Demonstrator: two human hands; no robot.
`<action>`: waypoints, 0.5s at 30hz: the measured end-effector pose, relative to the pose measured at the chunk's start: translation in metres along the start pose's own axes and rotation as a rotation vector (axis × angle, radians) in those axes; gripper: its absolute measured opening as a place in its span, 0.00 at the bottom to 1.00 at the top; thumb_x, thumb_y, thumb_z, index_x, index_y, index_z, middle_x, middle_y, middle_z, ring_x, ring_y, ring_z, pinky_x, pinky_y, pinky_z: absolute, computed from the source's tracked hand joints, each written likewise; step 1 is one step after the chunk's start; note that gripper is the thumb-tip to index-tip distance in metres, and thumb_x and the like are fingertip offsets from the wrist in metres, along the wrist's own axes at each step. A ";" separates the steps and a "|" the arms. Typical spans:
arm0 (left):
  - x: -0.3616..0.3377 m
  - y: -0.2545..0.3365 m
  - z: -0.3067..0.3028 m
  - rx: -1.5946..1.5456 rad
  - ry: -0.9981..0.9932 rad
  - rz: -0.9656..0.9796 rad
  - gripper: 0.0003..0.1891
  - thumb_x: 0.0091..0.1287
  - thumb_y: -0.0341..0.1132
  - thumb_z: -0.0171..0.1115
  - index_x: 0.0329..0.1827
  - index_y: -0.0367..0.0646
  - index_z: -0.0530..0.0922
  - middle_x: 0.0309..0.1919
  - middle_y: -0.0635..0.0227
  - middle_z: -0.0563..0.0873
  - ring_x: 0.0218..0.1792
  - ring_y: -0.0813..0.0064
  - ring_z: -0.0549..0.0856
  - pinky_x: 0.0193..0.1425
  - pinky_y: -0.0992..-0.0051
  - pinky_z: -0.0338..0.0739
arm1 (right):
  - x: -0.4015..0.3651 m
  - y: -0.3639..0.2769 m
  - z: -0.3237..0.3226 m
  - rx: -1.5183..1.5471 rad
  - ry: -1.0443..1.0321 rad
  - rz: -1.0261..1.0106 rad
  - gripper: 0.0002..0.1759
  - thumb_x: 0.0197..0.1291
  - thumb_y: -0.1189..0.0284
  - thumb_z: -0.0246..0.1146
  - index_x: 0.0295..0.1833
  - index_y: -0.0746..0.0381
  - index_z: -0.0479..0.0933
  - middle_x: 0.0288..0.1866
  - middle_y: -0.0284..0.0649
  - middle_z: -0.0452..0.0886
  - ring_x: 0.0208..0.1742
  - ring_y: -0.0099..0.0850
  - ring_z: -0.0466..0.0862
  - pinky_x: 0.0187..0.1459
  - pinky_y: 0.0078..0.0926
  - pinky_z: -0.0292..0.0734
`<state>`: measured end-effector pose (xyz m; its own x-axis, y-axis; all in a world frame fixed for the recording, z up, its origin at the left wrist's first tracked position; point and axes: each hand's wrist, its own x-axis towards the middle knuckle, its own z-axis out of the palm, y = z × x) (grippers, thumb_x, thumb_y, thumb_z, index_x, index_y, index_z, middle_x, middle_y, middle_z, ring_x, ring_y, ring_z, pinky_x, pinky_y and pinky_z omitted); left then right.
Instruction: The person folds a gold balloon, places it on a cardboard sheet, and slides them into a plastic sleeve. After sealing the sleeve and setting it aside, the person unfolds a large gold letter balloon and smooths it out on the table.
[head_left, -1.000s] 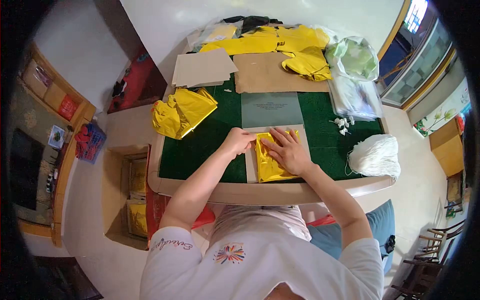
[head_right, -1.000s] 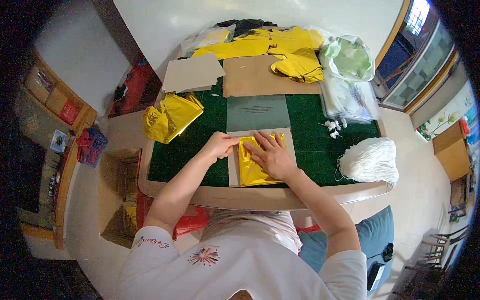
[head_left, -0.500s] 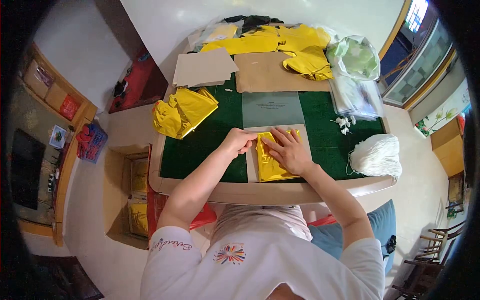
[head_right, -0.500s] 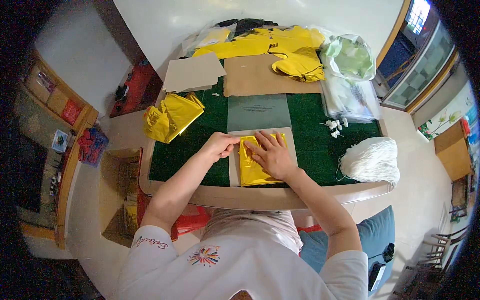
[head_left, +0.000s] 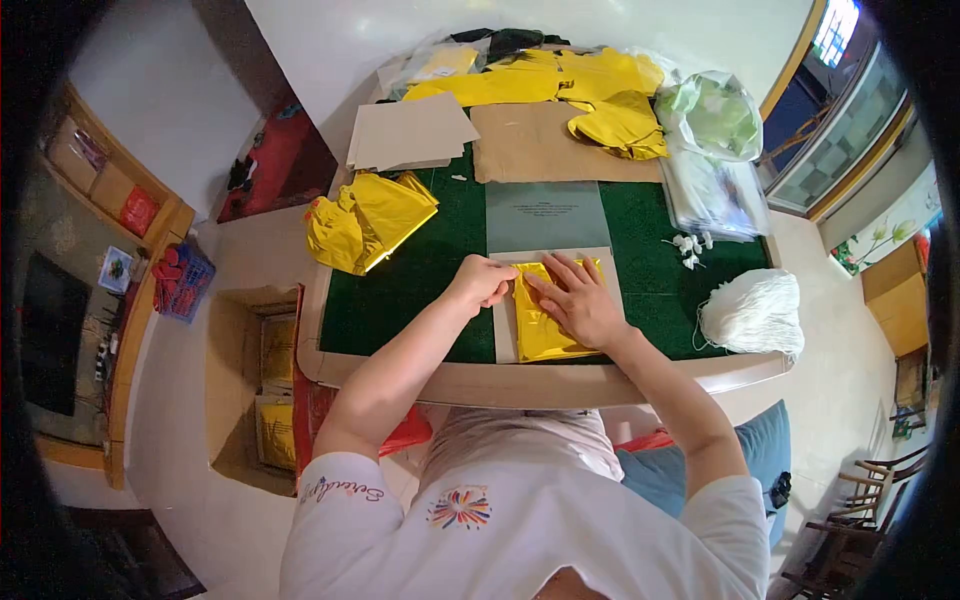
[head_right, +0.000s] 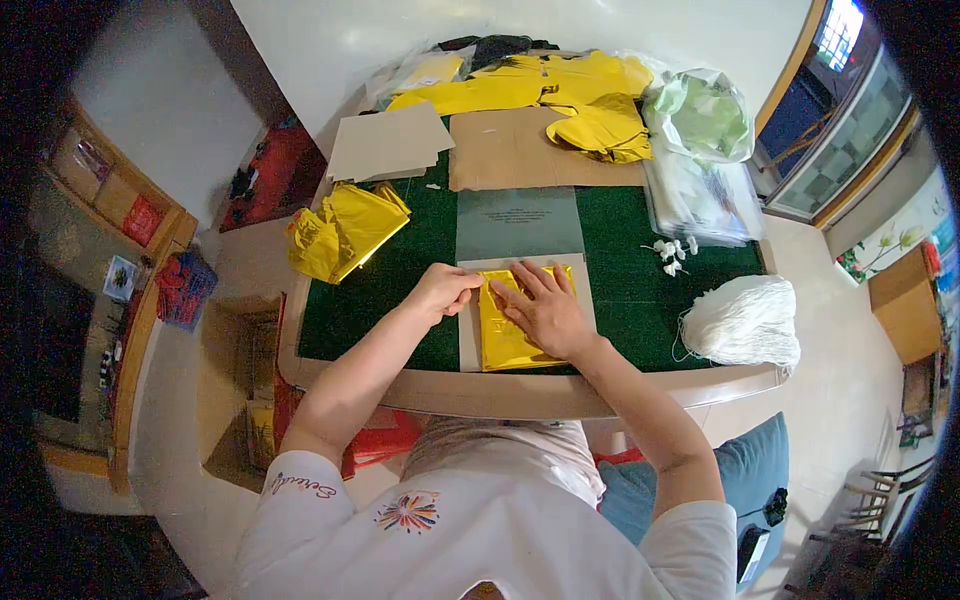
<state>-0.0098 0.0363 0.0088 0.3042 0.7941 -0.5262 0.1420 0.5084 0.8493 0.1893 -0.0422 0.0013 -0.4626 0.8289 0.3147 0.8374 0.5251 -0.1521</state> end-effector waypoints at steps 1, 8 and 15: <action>0.000 -0.001 0.000 -0.001 0.001 0.000 0.10 0.64 0.32 0.62 0.28 0.34 0.80 0.12 0.70 0.73 0.09 0.81 0.67 0.12 0.79 0.52 | 0.000 0.000 0.000 -0.001 0.001 0.000 0.25 0.66 0.60 0.54 0.69 0.45 0.67 0.71 0.43 0.64 0.71 0.43 0.63 0.70 0.52 0.52; -0.002 -0.006 0.002 0.272 0.096 0.198 0.08 0.61 0.30 0.63 0.28 0.33 0.80 0.12 0.66 0.77 0.11 0.76 0.74 0.14 0.74 0.63 | 0.000 -0.001 -0.003 -0.009 0.004 -0.006 0.25 0.66 0.60 0.54 0.69 0.45 0.68 0.71 0.44 0.64 0.72 0.43 0.62 0.71 0.52 0.52; -0.035 -0.013 0.018 1.059 0.439 0.890 0.04 0.62 0.29 0.59 0.37 0.40 0.75 0.46 0.60 0.82 0.47 0.61 0.82 0.43 0.66 0.78 | -0.001 0.002 0.001 0.011 -0.013 0.006 0.24 0.66 0.60 0.55 0.68 0.45 0.68 0.71 0.43 0.63 0.73 0.41 0.61 0.72 0.51 0.50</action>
<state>-0.0051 -0.0038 0.0168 0.3818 0.8441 0.3764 0.7385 -0.5235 0.4249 0.1911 -0.0413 -0.0006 -0.4611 0.8345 0.3017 0.8371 0.5218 -0.1641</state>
